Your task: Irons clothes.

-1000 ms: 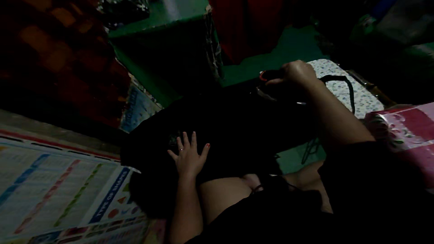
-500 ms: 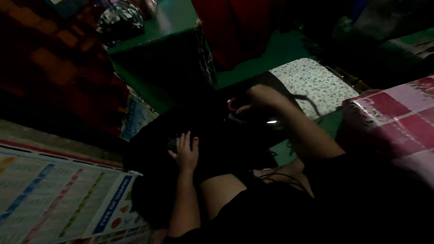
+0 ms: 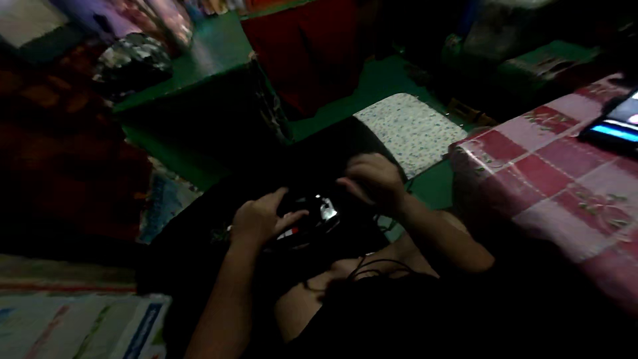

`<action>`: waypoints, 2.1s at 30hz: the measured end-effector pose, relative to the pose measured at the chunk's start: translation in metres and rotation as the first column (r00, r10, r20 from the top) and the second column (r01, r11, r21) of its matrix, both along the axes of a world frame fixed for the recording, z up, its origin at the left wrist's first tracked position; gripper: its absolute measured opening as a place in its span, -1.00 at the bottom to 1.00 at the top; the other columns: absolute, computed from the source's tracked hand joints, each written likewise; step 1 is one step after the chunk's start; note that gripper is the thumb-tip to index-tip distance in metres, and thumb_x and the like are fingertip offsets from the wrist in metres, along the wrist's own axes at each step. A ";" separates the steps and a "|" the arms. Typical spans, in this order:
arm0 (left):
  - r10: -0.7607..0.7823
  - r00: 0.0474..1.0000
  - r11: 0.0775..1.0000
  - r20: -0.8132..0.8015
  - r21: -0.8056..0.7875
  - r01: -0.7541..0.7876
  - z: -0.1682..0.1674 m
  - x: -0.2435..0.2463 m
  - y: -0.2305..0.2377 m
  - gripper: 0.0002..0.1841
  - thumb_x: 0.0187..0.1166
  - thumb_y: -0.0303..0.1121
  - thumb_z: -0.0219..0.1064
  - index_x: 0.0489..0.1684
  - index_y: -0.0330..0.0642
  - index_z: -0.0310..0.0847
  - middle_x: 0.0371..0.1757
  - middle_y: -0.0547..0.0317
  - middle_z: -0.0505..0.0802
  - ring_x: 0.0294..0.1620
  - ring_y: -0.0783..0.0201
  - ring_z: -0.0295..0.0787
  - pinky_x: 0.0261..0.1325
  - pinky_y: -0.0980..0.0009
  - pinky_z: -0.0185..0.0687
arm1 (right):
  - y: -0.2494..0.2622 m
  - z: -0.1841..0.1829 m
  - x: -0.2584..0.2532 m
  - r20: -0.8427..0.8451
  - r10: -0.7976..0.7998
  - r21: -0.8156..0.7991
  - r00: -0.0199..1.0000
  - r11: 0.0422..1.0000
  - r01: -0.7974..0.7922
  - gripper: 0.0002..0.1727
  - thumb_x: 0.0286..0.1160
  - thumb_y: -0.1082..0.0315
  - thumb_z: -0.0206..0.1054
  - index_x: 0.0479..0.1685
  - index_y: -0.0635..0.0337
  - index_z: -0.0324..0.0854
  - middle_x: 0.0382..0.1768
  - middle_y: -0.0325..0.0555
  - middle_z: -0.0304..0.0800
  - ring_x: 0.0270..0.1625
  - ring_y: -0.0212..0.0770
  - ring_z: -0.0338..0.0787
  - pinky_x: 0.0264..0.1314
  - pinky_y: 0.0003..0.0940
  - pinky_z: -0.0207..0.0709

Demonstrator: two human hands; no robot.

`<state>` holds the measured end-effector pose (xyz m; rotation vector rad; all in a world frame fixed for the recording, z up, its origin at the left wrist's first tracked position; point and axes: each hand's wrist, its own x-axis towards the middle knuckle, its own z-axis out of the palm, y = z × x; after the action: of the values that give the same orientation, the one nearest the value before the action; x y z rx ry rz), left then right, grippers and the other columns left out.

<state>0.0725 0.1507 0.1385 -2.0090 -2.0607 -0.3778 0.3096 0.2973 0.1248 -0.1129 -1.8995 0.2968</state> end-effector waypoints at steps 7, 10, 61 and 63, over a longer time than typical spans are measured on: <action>0.017 0.995 0.990 -0.098 -0.136 -0.031 0.008 0.034 0.043 -0.45 0.45 0.02 0.55 -0.26 -0.48 0.74 -0.32 -0.40 0.83 -0.22 -0.44 0.84 -0.22 -0.37 0.62 | 0.048 -0.133 0.090 0.259 -0.039 -0.951 0.965 0.164 0.262 -0.51 0.80 0.09 0.22 0.29 0.44 0.56 -0.01 0.07 0.74 -0.18 -0.33 0.70 -0.10 -0.41 0.60; 0.001 0.996 0.984 -0.087 -0.180 -0.017 0.014 0.057 0.073 -0.45 0.45 0.05 0.55 -0.30 -0.44 0.74 -0.36 -0.36 0.83 -0.22 -0.41 0.84 -0.21 -0.34 0.62 | 0.053 -0.130 0.079 0.088 0.219 -0.996 0.972 0.053 0.079 -0.43 0.87 0.11 0.11 0.65 0.34 0.26 0.23 0.08 0.70 -0.07 -0.33 0.77 -0.08 -0.42 0.64; 0.078 0.993 0.909 -0.083 -0.404 -0.105 0.035 0.147 0.226 -0.34 0.61 0.23 0.27 -0.08 -0.38 0.72 -0.09 -0.39 0.84 0.10 -0.39 0.80 0.04 -0.34 0.59 | 0.172 0.030 0.393 -0.044 -0.840 -0.826 0.541 0.335 0.454 -0.53 0.72 0.25 0.13 0.54 0.18 0.51 0.31 -0.02 0.67 0.13 -0.29 0.65 0.10 -0.31 0.54; 0.084 0.992 0.905 -0.090 -0.411 -0.114 0.035 0.149 0.225 -0.34 0.61 0.23 0.26 -0.06 -0.38 0.72 -0.06 -0.39 0.84 0.12 -0.38 0.79 0.07 -0.34 0.59 | 0.173 0.028 0.393 -0.064 -0.835 -0.808 0.547 0.365 0.462 -0.55 0.70 0.30 0.12 0.50 0.21 0.54 0.18 -0.09 0.68 0.00 -0.38 0.64 -0.02 -0.40 0.52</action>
<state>0.2211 0.3760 0.1740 -2.0849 -2.3392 0.1693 0.7025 0.4706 0.1524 -1.2578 -0.9724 0.4266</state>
